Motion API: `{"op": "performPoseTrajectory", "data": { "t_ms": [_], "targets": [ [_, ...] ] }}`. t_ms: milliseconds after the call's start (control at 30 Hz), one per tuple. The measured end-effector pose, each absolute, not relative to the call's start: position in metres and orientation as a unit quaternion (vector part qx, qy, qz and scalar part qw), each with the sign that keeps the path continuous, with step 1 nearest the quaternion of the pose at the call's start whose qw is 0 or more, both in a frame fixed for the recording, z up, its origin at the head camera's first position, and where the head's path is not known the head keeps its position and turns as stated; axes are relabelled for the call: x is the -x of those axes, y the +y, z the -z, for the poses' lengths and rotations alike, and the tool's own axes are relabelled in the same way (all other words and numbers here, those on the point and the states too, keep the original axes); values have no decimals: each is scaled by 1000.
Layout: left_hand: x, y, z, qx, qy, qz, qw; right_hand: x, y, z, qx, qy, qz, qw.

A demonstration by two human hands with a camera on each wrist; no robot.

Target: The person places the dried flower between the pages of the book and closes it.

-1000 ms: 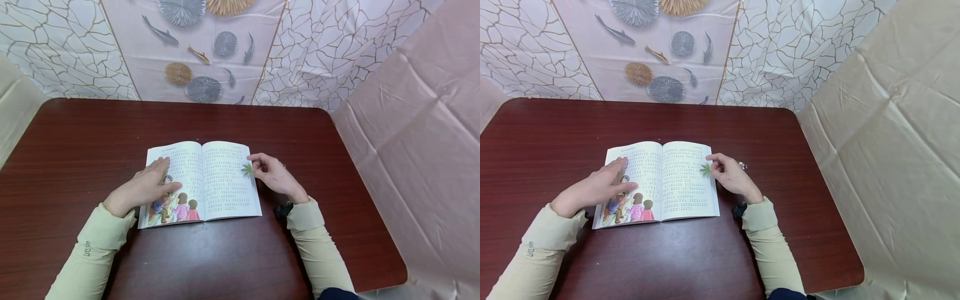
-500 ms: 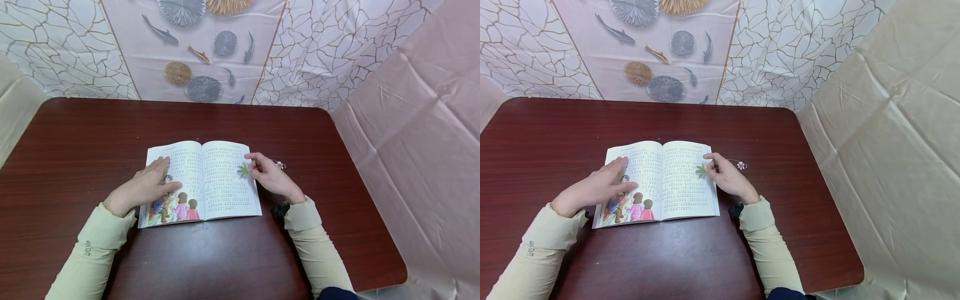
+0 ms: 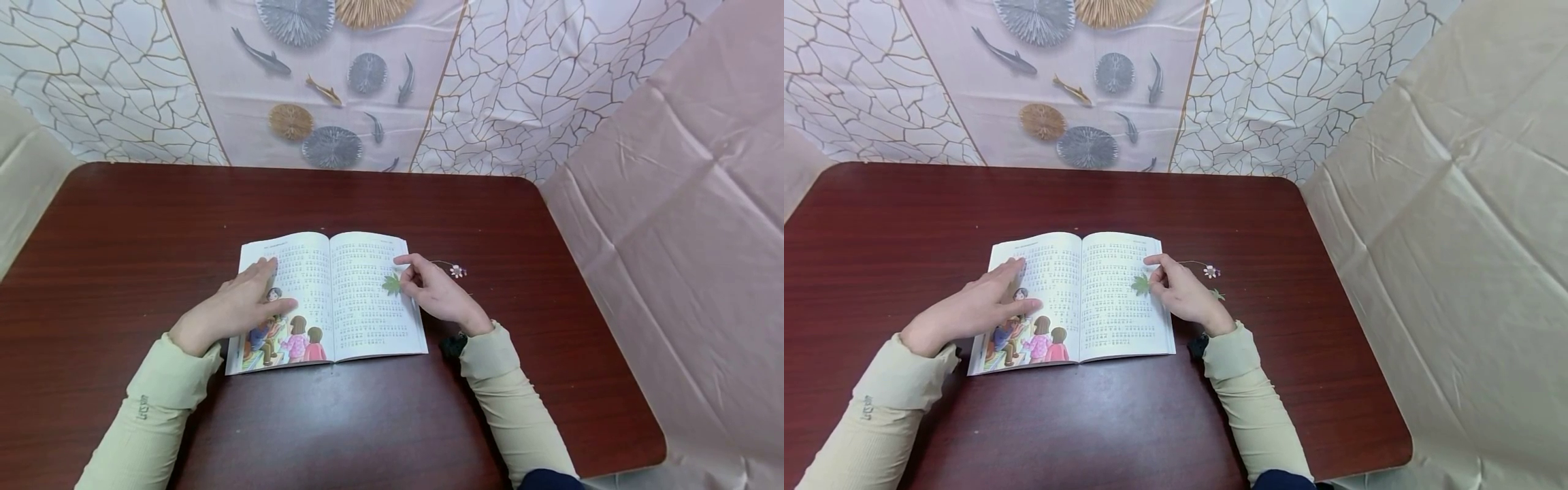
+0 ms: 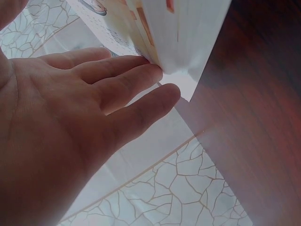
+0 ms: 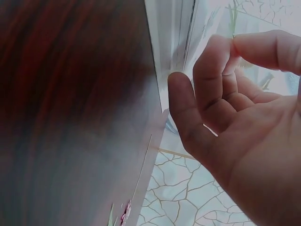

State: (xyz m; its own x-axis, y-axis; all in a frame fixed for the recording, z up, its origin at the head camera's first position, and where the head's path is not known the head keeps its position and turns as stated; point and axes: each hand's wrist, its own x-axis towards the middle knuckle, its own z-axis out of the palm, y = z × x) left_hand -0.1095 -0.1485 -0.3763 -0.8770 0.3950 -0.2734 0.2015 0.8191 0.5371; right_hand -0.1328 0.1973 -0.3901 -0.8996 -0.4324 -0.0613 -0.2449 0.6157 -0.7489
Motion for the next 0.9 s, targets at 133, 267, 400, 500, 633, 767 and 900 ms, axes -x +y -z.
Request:
{"op": "performPoseTrajectory", "data": {
  "t_ms": [133,267,400,500,633,767,900],
  "targets": [
    [109,-149,376,-160,934,-257,189,133,197,390,188,894,391,111],
    [109,-149,376,-159,934,-258,190,133,197,388,186,892,398,109],
    [109,-149,375,-159,934,-257,190,132,197,386,182,888,407,115],
    [109,-149,375,-161,934,-257,189,132,197,385,180,885,412,120],
    [109,-150,375,-163,934,-256,189,132,197,383,182,873,434,128],
    [109,-150,375,-164,934,-256,188,132,197,382,180,860,459,135],
    [109,-150,375,-162,934,-257,190,133,197,383,176,869,442,137]
  ]
}}
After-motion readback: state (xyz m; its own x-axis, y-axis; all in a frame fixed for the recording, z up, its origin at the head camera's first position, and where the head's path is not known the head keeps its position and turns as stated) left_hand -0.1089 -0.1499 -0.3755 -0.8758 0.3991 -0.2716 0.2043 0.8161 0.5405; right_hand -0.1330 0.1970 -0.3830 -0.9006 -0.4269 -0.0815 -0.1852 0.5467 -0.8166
